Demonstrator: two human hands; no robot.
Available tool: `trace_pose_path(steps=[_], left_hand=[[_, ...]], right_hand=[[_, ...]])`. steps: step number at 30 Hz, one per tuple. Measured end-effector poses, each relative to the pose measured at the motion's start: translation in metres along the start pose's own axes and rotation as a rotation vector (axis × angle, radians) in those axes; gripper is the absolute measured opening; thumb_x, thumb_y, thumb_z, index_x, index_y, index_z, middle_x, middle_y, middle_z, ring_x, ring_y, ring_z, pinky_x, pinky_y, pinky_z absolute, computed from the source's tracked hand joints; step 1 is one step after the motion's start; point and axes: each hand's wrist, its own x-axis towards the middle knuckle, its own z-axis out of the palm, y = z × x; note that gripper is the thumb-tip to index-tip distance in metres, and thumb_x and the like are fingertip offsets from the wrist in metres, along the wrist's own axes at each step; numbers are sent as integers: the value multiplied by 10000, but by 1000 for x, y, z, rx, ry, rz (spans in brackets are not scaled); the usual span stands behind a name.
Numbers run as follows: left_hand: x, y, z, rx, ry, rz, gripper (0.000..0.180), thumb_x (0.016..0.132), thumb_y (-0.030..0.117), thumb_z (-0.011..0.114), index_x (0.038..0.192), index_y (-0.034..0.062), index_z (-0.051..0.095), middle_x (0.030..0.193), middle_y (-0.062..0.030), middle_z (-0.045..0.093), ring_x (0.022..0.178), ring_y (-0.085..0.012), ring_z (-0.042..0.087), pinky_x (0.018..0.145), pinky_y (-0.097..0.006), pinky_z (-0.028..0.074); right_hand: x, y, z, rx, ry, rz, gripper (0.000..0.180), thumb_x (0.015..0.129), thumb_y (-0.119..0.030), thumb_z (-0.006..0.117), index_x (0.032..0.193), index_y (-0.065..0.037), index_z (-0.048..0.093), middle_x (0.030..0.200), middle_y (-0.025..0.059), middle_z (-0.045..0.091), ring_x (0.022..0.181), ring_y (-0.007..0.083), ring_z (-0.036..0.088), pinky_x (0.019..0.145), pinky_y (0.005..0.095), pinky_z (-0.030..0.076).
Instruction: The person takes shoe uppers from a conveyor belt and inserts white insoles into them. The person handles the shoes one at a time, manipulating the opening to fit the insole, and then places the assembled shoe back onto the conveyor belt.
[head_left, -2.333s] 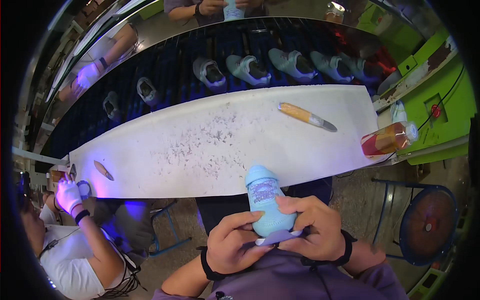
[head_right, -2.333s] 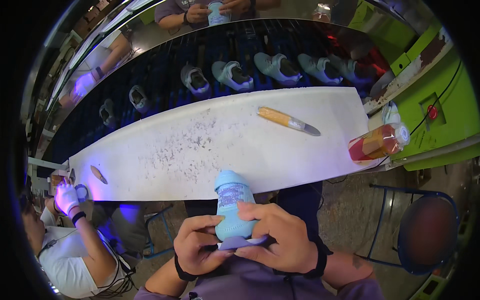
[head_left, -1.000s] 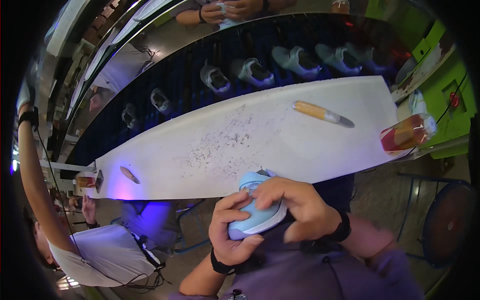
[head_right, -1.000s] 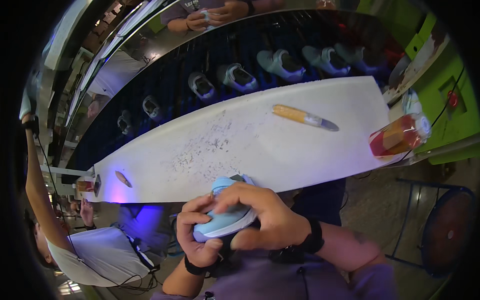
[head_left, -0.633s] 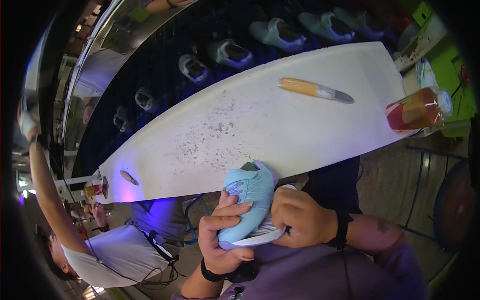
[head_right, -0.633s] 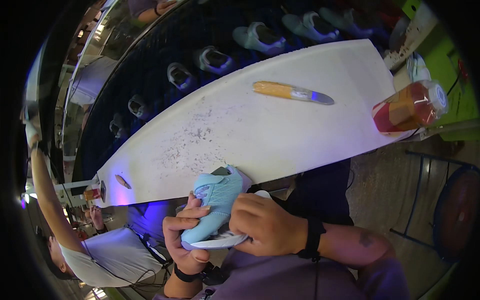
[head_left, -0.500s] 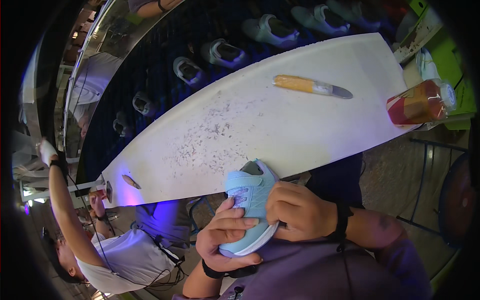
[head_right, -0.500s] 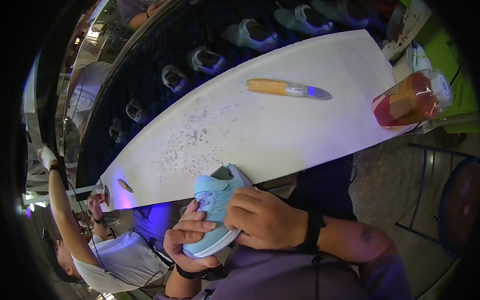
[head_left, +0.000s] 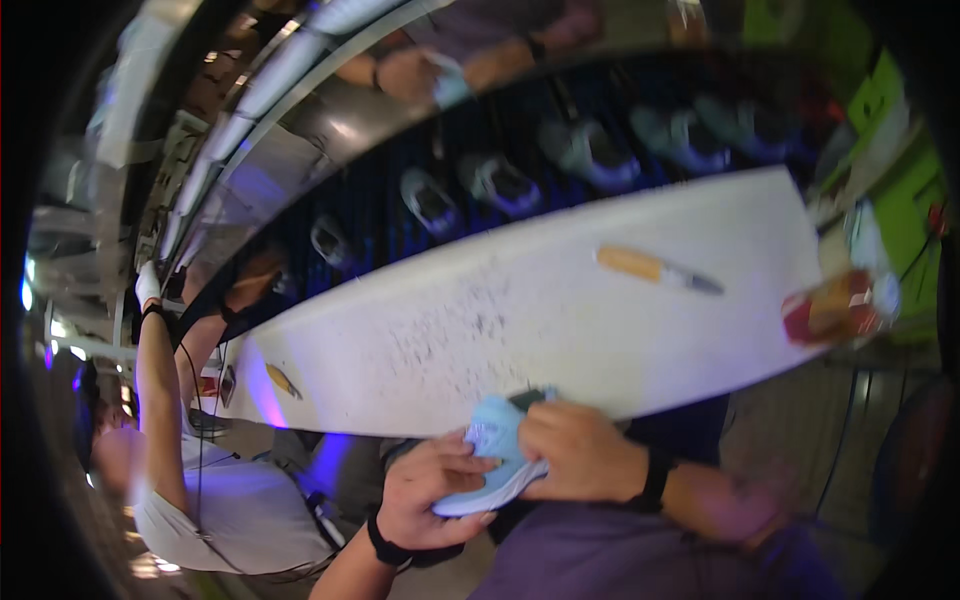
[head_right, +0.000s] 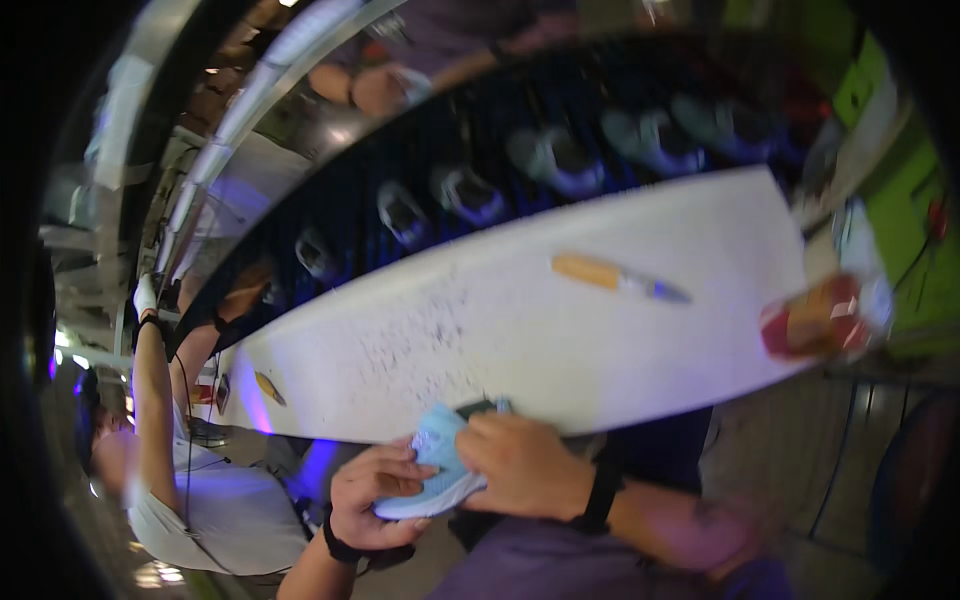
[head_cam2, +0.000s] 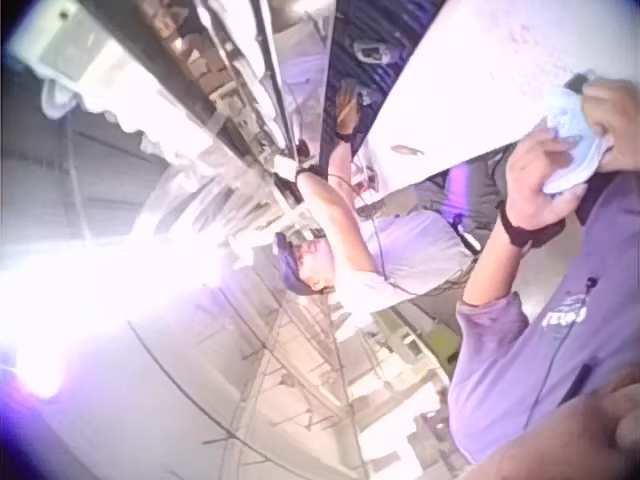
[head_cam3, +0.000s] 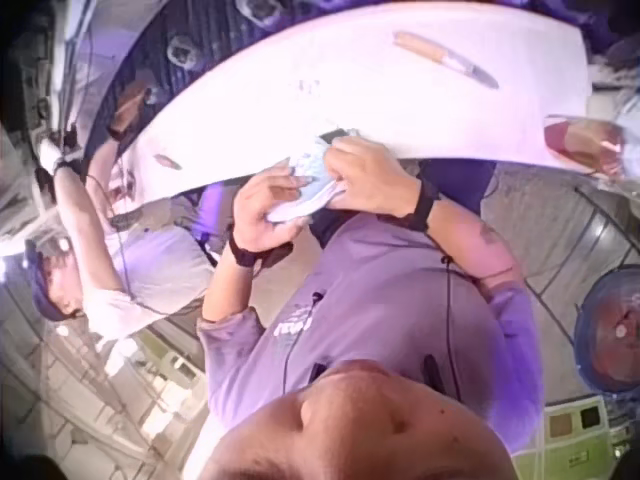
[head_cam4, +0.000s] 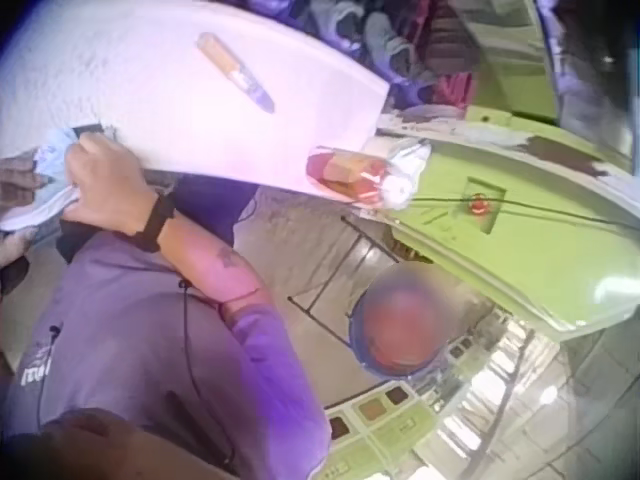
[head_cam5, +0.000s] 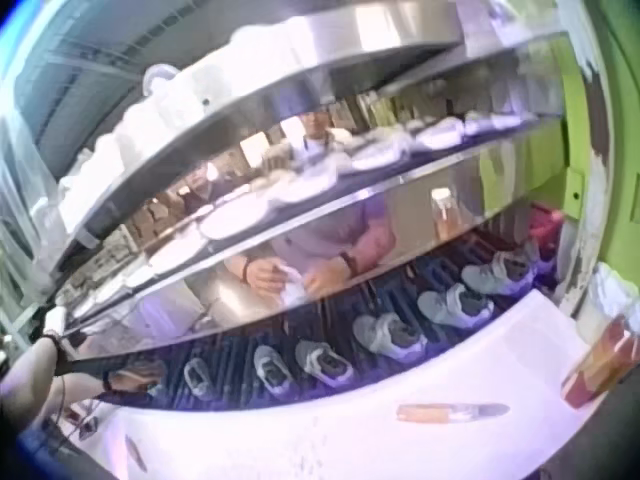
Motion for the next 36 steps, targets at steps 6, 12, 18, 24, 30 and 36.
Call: trace_pose_path(steps=[6, 12, 18, 24, 30, 36], left_hand=[[-13, -18, -26, -13, -350, -955, 557, 777, 326, 852, 1123, 59, 507, 1064, -186, 633, 1144, -340, 623, 981, -399, 466], [-34, -51, -5, -547, 85, -693, 790, 764, 313, 866, 1342, 60, 391, 1203, -199, 616, 1204, -317, 590, 1035, -408, 441], [37, -23, 38, -629, 408, -153, 1023, 743, 229, 868, 1522, 78, 222, 1328, -224, 553, 1241, -323, 564, 1078, -414, 416], [78, 4, 6, 47, 300, -125, 596, 618, 365, 926, 1013, 42, 618, 812, -147, 700, 748, -316, 719, 678, -385, 573], [82, -5, -13, 49, 181, -125, 607, 613, 415, 907, 1010, 18, 676, 796, -172, 710, 740, -327, 721, 698, -379, 573], [88, -21, -22, -137, 70, -214, 610, 603, 225, 954, 1089, -24, 679, 922, -67, 733, 870, -139, 692, 817, -299, 546]], right_hand=[[27, -26, 29, -253, -164, -53, 326, 768, -344, 753, 832, -71, 587, 851, 138, 607, 819, 346, 635, 669, 453, 519], [21, -32, -30, -56, 266, 137, 219, 796, -245, 765, 845, -59, 659, 865, 68, 645, 825, 237, 623, 761, 357, 519], [69, -31, -71, 699, 377, 405, 350, 1007, -307, 539, 1104, 13, 641, 1023, 80, 670, 976, 169, 624, 884, 325, 514], [69, -21, -74, 804, 109, 220, 610, 917, -448, 683, 1310, -3, 543, 1212, 108, 590, 1173, 205, 556, 1011, 366, 456], [88, -49, -85, 113, -146, 93, 944, 688, -314, 868, 1488, -93, 417, 1335, 143, 518, 1285, 262, 490, 1088, 398, 392], [108, -30, -80, 195, -175, 69, 515, 715, -195, 794, 1177, -45, 624, 1236, 134, 570, 1138, 261, 577, 999, 367, 457]])
